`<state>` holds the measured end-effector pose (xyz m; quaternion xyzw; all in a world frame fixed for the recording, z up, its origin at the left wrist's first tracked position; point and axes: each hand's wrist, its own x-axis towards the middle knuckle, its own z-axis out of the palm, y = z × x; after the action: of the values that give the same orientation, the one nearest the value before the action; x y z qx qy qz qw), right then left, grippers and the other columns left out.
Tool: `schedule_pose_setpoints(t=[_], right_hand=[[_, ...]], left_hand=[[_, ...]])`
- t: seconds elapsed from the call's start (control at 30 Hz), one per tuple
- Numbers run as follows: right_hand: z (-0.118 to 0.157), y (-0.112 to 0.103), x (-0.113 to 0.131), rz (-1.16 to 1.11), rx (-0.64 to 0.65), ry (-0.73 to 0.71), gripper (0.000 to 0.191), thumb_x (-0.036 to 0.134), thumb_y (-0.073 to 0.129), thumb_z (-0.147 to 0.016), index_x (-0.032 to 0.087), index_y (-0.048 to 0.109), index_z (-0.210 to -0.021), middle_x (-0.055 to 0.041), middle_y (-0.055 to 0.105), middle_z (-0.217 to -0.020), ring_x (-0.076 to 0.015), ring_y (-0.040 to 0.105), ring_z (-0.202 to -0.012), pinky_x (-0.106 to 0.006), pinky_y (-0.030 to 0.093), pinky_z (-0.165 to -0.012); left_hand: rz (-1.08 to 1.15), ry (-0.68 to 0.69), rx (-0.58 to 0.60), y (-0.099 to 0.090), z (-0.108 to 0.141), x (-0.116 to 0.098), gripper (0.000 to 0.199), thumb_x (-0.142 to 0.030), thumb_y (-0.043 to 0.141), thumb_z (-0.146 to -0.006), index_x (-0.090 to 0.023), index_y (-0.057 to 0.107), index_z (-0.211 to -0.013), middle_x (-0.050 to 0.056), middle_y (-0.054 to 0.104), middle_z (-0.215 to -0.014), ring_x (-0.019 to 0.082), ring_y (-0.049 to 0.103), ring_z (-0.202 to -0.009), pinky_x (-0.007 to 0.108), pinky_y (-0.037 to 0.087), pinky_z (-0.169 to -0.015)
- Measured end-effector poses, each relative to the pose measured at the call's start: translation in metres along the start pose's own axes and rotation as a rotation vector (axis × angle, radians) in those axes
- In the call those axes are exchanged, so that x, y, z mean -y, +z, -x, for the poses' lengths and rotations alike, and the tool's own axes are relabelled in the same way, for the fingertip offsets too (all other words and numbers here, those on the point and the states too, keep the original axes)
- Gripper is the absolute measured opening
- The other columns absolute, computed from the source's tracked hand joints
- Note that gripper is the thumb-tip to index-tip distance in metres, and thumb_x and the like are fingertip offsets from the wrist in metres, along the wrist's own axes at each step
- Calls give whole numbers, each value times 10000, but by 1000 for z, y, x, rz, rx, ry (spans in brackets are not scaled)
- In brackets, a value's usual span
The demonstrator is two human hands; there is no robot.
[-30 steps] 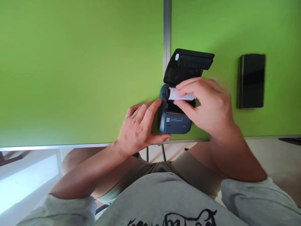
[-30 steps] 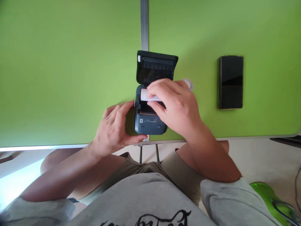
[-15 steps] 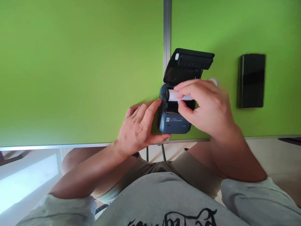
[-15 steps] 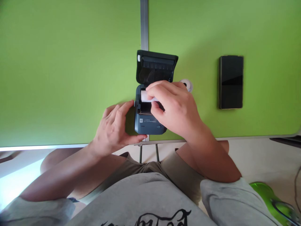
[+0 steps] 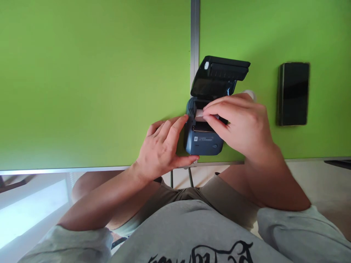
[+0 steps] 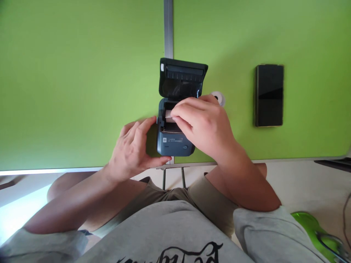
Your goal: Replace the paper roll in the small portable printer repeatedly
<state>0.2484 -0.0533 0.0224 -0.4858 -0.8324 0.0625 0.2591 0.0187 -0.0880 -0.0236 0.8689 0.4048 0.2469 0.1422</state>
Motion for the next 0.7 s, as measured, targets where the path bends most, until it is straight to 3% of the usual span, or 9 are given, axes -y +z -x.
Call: schedule_pose_setpoints(t=[0.2,0.47,0.7], right_hand=[[-1,-3,3,21,-7,-14,178,203,673,-951,286,715,-799,19,791,-867,-186,730,-791,-396,556,-772],[2,-13,9,-39,-7,-124,218,145,656,-919,265,607,-742,31,707,-745,-191,686,-839,-388,494,-759],[3,-14,12,-90,59,-260,281,86,711,-842,255,574,-664,31,616,-644,-193,540,-787,-387,401,-727]], left_hand=[[-24,9,-16,0,0,0,866,-781,476,-975,-119,390,-1527,159,741,-1262,265,720,-1113,385,479,-1002],[8,14,-21,0,0,0,875,-768,502,-971,-123,378,-1549,161,735,-1275,269,718,-1106,389,474,-997],[10,34,-3,-1,2,0,709,-736,515,-982,-270,479,-1515,147,663,-1349,268,670,-1166,403,466,-1011]])
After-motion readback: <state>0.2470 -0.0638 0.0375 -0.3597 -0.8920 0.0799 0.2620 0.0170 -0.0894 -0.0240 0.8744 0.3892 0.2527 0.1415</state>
